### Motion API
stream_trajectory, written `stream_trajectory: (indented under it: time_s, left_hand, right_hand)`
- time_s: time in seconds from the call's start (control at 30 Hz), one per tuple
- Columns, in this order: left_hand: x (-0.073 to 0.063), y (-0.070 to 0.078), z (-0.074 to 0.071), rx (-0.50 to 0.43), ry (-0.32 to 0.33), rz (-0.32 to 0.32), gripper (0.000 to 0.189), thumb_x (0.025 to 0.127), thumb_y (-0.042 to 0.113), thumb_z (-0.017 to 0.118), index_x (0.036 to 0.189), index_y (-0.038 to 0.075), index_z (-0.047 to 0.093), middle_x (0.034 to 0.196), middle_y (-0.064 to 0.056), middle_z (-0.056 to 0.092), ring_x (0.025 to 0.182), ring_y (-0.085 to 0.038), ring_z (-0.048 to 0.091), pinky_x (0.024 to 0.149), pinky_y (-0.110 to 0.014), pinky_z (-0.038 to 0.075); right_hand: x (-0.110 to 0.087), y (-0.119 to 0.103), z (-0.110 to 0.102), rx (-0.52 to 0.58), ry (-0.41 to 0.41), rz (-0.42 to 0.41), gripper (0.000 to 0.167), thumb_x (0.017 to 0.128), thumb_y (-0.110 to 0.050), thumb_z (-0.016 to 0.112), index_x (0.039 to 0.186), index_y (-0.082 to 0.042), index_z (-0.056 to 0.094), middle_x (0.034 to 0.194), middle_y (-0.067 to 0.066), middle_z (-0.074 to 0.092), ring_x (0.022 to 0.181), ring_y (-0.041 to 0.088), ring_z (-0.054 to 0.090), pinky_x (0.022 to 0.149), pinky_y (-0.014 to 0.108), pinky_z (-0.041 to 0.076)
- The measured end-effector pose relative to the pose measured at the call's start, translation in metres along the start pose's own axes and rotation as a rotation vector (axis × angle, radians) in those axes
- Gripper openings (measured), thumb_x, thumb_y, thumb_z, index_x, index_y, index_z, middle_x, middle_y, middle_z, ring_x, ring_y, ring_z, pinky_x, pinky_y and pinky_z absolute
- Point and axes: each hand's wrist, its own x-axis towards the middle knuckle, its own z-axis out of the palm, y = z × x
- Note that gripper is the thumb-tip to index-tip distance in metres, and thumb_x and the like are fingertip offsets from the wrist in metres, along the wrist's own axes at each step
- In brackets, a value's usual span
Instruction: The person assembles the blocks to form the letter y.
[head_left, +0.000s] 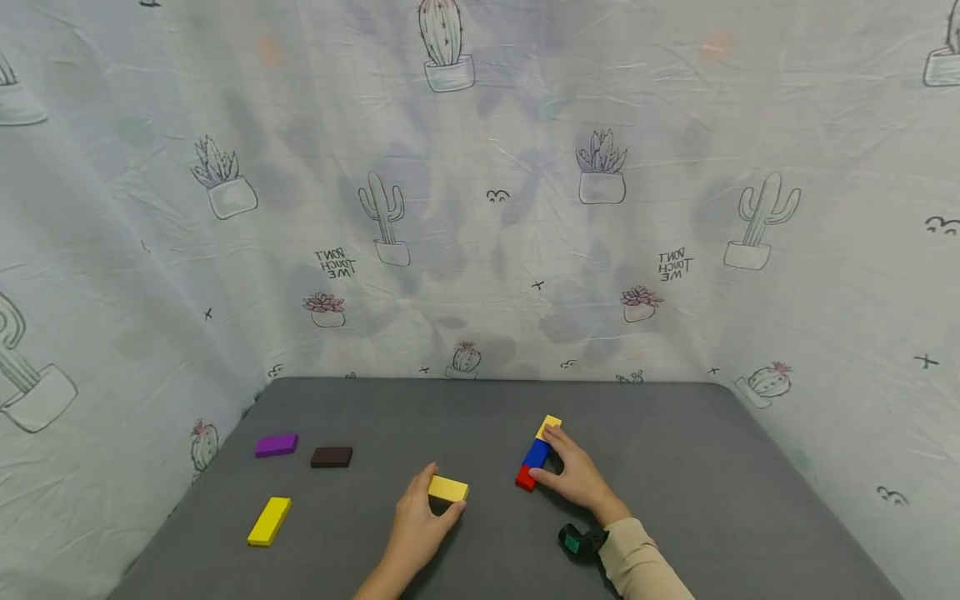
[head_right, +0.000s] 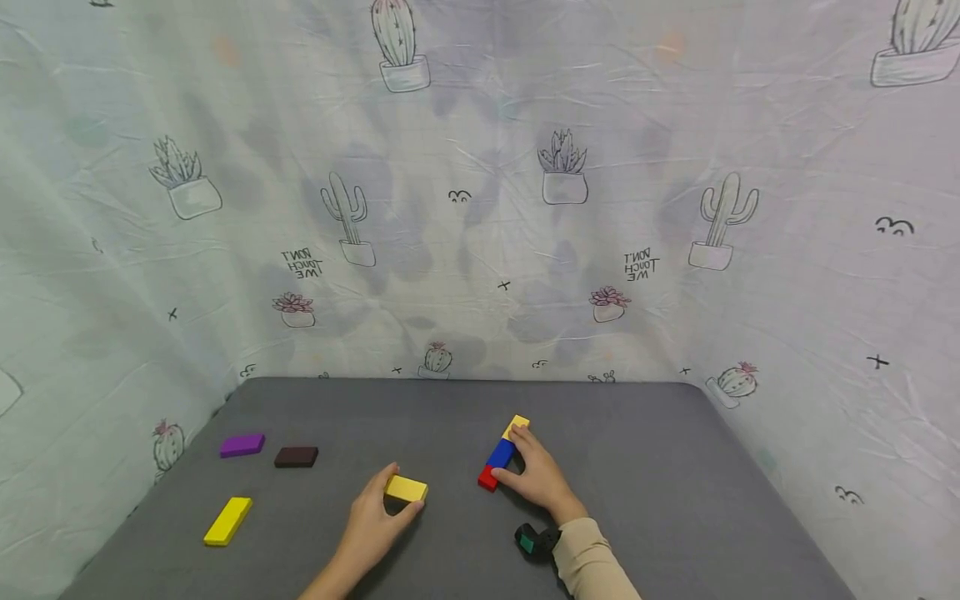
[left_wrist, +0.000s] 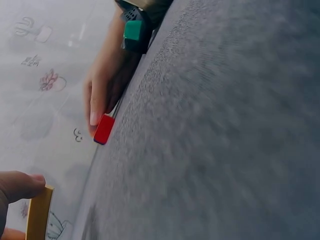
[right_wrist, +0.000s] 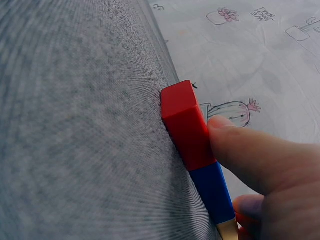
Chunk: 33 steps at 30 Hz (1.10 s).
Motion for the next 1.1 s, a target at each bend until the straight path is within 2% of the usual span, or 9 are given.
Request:
stream_trajectory:
  time_s: [0.17, 0.4, 0.67, 0.9, 1.1]
  left_hand:
    - [0.007, 0.006, 0.01, -0.012, 0.002, 0.026, 0.071, 0.076, 0.025, 0.079, 0.13, -0.009, 0.048, 0.125, -0.023, 0.056, 0.115, -0.041, 0.054, 0.092, -0.055, 0.047]
    - [0.016, 0.013, 0.023, -0.021, -0.029, 0.01, 0.072, 0.077, 0.024, 0.078, 0.132, -0.009, 0.045, 0.128, -0.026, 0.054, 0.116, -0.042, 0.053, 0.093, -0.055, 0.046]
    - [0.025, 0.013, 0.041, -0.023, -0.039, -0.005, 0.071, 0.077, 0.022, 0.078, 0.132, -0.009, 0.046, 0.128, -0.026, 0.054, 0.116, -0.041, 0.053, 0.093, -0.055, 0.046]
    - [0.032, 0.012, 0.054, -0.019, -0.064, 0.046, 0.071, 0.078, 0.02, 0.078, 0.133, -0.01, 0.045, 0.128, -0.027, 0.053, 0.115, -0.042, 0.053, 0.093, -0.054, 0.046]
    - [0.039, 0.014, 0.063, -0.003, -0.086, 0.057, 0.072, 0.08, 0.022, 0.077, 0.135, -0.008, 0.043, 0.132, -0.027, 0.05, 0.119, -0.042, 0.051, 0.096, -0.055, 0.045]
  right_hand:
    - [0.0, 0.0, -0.001, 0.005, -0.008, 0.002, 0.077, 0.084, -0.043, 0.069, 0.143, -0.002, 0.041, 0.152, 0.018, 0.031, 0.139, 0.038, 0.03, 0.107, 0.058, 0.032]
    - [0.002, -0.002, -0.002, -0.004, 0.008, 0.003, 0.078, 0.083, -0.044, 0.069, 0.142, -0.002, 0.042, 0.152, 0.017, 0.032, 0.139, 0.038, 0.031, 0.107, 0.058, 0.032]
    - [-0.001, -0.001, 0.001, -0.003, 0.004, 0.013, 0.077, 0.084, -0.044, 0.068, 0.142, -0.003, 0.042, 0.152, 0.016, 0.033, 0.139, 0.037, 0.03, 0.108, 0.057, 0.031]
    - [-0.001, -0.002, 0.001, -0.009, 0.01, 0.021, 0.077, 0.083, -0.045, 0.068, 0.143, -0.004, 0.042, 0.151, 0.016, 0.033, 0.139, 0.036, 0.03, 0.108, 0.058, 0.031]
    - [-0.001, -0.003, 0.0, -0.008, 0.011, 0.022, 0.078, 0.083, -0.045, 0.069, 0.143, -0.004, 0.041, 0.152, 0.017, 0.033, 0.14, 0.037, 0.03, 0.108, 0.058, 0.031]
